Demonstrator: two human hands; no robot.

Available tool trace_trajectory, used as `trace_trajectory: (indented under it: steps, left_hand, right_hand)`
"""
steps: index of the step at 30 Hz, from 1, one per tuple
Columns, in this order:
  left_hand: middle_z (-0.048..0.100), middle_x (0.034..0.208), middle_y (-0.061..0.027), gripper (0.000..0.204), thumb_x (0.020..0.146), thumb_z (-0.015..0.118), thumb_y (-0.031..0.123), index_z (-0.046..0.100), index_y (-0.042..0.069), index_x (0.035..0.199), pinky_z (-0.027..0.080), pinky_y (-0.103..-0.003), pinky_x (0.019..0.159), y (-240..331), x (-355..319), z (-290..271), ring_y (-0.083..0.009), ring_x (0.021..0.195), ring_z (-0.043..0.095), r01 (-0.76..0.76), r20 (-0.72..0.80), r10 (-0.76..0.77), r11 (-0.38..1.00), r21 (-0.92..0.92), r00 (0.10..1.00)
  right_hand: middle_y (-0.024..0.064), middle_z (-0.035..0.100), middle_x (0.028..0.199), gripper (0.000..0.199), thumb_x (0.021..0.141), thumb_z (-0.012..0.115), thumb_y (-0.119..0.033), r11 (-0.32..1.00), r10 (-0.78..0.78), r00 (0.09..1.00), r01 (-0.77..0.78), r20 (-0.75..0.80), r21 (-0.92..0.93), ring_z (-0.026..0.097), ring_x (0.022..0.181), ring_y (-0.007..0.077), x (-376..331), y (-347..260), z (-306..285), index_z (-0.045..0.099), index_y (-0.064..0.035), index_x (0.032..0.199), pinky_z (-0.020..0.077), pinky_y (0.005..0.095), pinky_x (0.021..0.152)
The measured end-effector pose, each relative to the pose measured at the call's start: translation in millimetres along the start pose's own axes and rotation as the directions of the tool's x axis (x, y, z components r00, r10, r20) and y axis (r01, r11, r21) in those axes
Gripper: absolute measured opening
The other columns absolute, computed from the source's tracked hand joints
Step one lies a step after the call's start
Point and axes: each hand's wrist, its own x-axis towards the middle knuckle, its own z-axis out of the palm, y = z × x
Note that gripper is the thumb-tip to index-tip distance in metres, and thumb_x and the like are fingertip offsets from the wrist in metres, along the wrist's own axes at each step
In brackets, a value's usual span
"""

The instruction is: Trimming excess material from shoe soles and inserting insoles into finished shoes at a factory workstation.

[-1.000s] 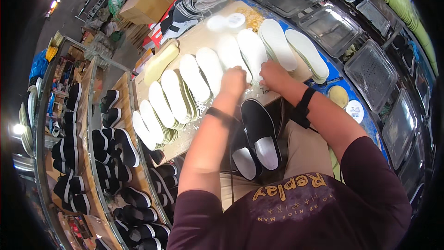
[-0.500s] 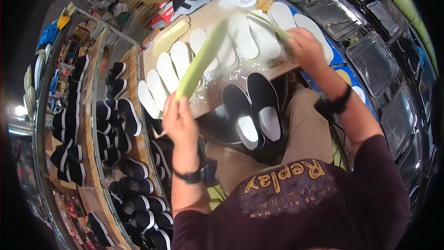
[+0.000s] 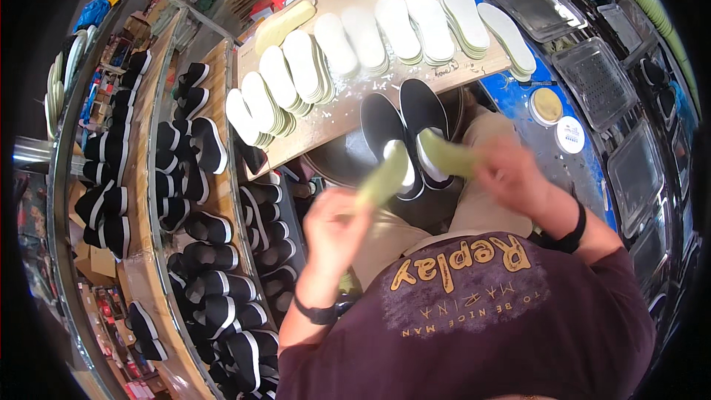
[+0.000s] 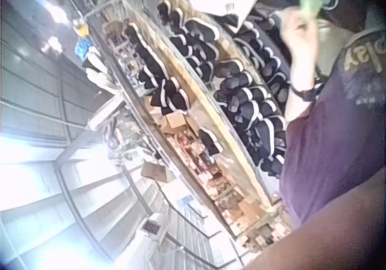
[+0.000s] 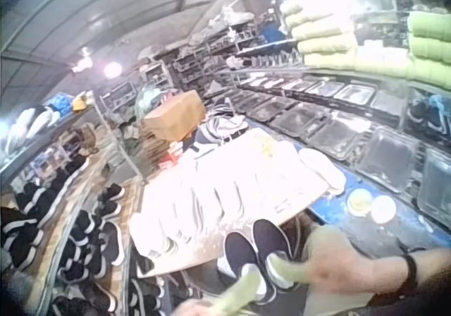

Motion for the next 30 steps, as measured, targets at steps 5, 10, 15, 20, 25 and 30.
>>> trace_trajectory:
  steps: [5, 10, 15, 20, 25, 30]
  left_hand:
    - [0.067, 0.085, -0.0081, 0.01, 0.071, 0.072, 0.001, 0.065, 0.005, 0.078, 0.052, -0.031, 0.067, 17, 0, 35, -0.0224, 0.079, 0.065, -0.107, 0.252, 0.126, 0.99, -0.087, 0.959]
    - [0.065, 0.087, -0.0083, 0.018, 0.065, 0.071, 0.002, 0.064, 0.007, 0.081, 0.054, -0.035, 0.068, 34, -4, 37, -0.0274, 0.081, 0.065, -0.317, 0.28, 0.264, 0.935, 0.161, 0.923]
    - [0.061, 0.082, -0.0076, 0.011, 0.068, 0.066, 0.004, 0.06, 0.005, 0.077, 0.053, -0.036, 0.065, 27, -9, 48, -0.0265, 0.077, 0.061, -0.367, 0.361, 0.268, 0.899, 0.24, 0.893]
    - [0.059, 0.084, -0.0093, 0.008, 0.07, 0.061, 0.005, 0.059, 0.002, 0.076, 0.052, -0.036, 0.064, 27, -6, 50, -0.026, 0.078, 0.059, -0.426, 0.41, 0.284, 0.849, 0.313, 0.867]
    - [0.057, 0.078, -0.0125, 0.012, 0.07, 0.066, 0.005, 0.058, 0.006, 0.079, 0.052, -0.041, 0.059, -13, -2, 74, -0.0317, 0.073, 0.061, -0.385, 0.425, 0.178, 0.795, 0.469, 0.887]
    - [0.062, 0.082, -0.0125, 0.008, 0.074, 0.061, 0.006, 0.058, 0.003, 0.08, 0.051, -0.044, 0.065, 2, 12, 56, -0.0349, 0.074, 0.062, -0.163, 0.297, 0.077, 0.947, 0.277, 0.952]
  right_hand:
    - [0.0061, 0.05, 0.087, 0.023, 0.073, 0.064, -0.016, 0.892, -0.404, 0.768, 0.452, 0.497, 0.027, 0.055, 0.083, 0.0226, -3, -11, 31, 0.06, -0.007, 0.094, 0.0471, 0.0341, 0.06]
    - [0.004, 0.048, 0.086, 0.03, 0.071, 0.059, -0.019, 0.835, -0.475, 0.739, 0.549, 0.478, -0.019, 0.052, 0.084, 0.0204, -6, -10, 27, 0.061, -0.0061, 0.097, 0.0454, 0.0323, 0.062]
    - [0.004, 0.048, 0.088, 0.032, 0.069, 0.059, -0.019, 0.827, -0.456, 0.742, 0.557, 0.491, -0.073, 0.052, 0.084, 0.0201, -18, 2, 33, 0.061, -0.0053, 0.098, 0.0443, 0.0324, 0.063]
    - [0.0048, 0.049, 0.087, 0.03, 0.069, 0.061, -0.02, 0.817, -0.491, 0.754, 0.572, 0.436, -0.069, 0.052, 0.082, 0.0207, -16, 5, 28, 0.062, -0.0057, 0.096, 0.0448, 0.0324, 0.064]
    - [0.0055, 0.049, 0.086, 0.027, 0.07, 0.062, -0.017, 0.846, -0.423, 0.762, 0.526, 0.49, -0.087, 0.052, 0.082, 0.0223, -18, 4, 34, 0.061, -0.0052, 0.094, 0.0459, 0.0336, 0.063]
    - [0.0062, 0.05, 0.085, 0.023, 0.069, 0.064, -0.012, 0.908, -0.368, 0.87, 0.413, 0.33, -0.077, 0.053, 0.081, 0.0238, -16, 4, 19, 0.06, -0.005, 0.09, 0.0482, 0.0358, 0.064]
